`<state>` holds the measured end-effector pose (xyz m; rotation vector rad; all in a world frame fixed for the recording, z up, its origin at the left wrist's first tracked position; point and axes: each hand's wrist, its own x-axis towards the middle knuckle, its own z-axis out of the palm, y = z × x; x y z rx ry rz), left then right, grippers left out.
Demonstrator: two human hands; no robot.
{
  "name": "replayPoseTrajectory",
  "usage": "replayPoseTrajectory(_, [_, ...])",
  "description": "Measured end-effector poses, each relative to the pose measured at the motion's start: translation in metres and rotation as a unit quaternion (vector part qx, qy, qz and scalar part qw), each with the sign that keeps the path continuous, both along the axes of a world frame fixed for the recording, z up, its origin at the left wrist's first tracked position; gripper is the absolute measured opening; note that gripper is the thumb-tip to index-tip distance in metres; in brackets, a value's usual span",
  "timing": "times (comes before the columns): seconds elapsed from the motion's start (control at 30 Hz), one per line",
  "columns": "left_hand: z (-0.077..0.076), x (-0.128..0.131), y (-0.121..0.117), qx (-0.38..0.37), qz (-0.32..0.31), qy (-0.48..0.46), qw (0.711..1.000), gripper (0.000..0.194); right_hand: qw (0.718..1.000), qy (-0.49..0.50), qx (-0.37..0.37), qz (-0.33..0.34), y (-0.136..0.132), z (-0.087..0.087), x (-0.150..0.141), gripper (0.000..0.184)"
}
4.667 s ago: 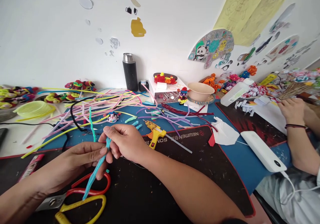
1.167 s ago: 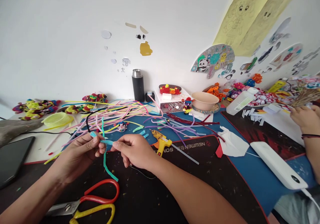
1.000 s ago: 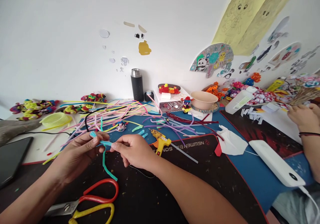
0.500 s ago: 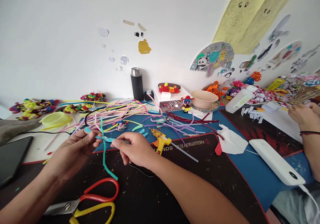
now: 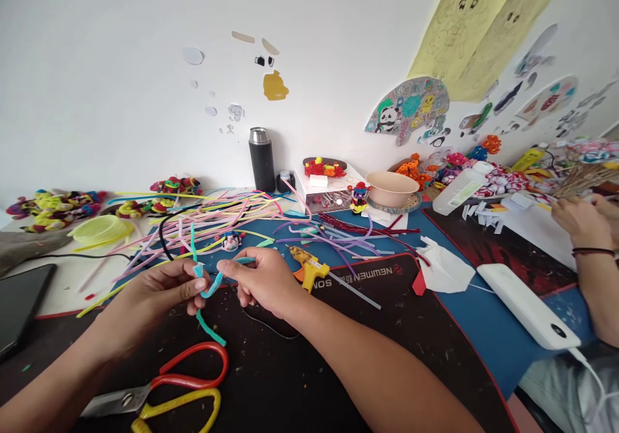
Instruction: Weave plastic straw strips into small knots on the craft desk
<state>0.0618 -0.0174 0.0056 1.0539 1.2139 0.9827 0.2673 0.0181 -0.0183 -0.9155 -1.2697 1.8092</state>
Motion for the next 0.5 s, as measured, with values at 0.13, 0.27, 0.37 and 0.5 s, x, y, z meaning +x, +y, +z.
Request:
replayPoseTrajectory(0.13, [0.0,0.0,-0.003,-0.014,-0.052,0.026,0.998,0.041,0.999,-0.027,0.02,0.009,-0.002,0.001,0.001,0.053])
replayPoseTrajectory(0.27, [-0.004,-0.003,-0.003,-0.049,-0.069,0.005,0.996,0.039,0.998,-0.049,0.033,0.026,-0.003,0.001,0.002,0.053])
replayPoseTrajectory(0.37, [-0.01,-0.005,-0.004,-0.076,-0.091,0.003,0.993,0.039,0.997,-0.057,0.047,0.033,-0.002,0.0,0.002,0.054])
replayPoseTrajectory(0.5, [-0.015,-0.007,-0.005,-0.087,-0.114,0.002,0.99,0.039,0.997,-0.048,0.048,0.039,-0.002,-0.002,0.001,0.056])
